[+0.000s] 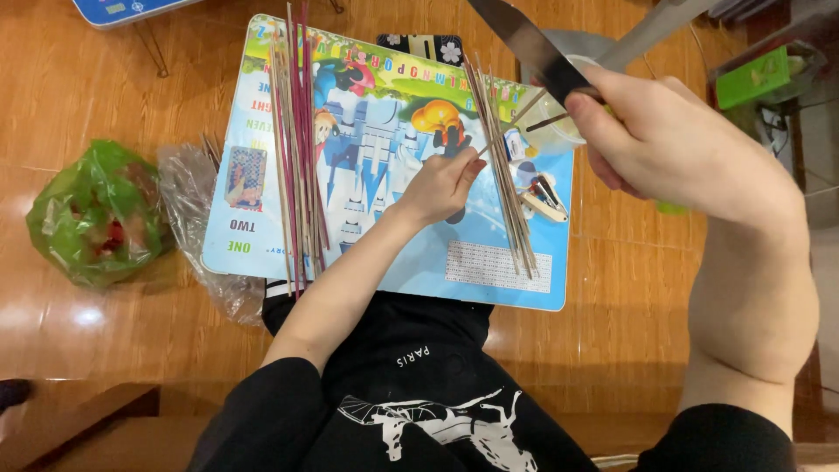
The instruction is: Scraping or sharpening the ends of thin wooden sticks using a kitchen knife.
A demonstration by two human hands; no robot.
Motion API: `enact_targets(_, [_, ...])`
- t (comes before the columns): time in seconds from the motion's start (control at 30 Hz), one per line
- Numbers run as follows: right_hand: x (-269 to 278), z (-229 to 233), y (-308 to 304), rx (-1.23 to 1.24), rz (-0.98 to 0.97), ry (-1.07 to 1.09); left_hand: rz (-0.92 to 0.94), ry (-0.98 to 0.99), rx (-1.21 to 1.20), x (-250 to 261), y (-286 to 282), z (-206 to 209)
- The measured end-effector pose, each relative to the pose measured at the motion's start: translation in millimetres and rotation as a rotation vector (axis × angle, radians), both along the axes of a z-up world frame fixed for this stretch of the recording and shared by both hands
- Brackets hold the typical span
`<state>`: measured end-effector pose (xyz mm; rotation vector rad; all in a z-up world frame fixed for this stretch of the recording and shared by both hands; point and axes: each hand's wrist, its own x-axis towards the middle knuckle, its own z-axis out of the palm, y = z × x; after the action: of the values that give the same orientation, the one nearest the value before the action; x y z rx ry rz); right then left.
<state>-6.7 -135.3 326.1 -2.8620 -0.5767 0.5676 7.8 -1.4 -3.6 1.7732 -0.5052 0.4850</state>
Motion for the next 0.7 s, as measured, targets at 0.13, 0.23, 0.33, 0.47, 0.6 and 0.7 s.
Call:
enact_targets(0.13, [-3,15,7,-0.056,0.054,-0.026,0.018,-0.036,-0.028,10,1,4])
enact_targets(0.23, [-3,9,12,-0.153,0.011,-0.018,0.047,-0.031,-0.047,2,-3,-6])
enact_targets(0.33, [4,8,9,-0.149,0.043,-0.06,0.065,-0.053,-0.065,12,-1,-4])
enact_targets(0.47, [2,9,16,-0.156,0.046,-0.024,0.092,-0.01,-0.053,9,-2,-11])
enact_targets(0.6, [1,12,16,-0.161,-0.021,0.029,0.02,0.07,-0.13,-6,10,10])
enact_targets(0.7, [0,14,18,-0.158,-0.039,0.052,0.04,0.099,-0.192,-18,10,3])
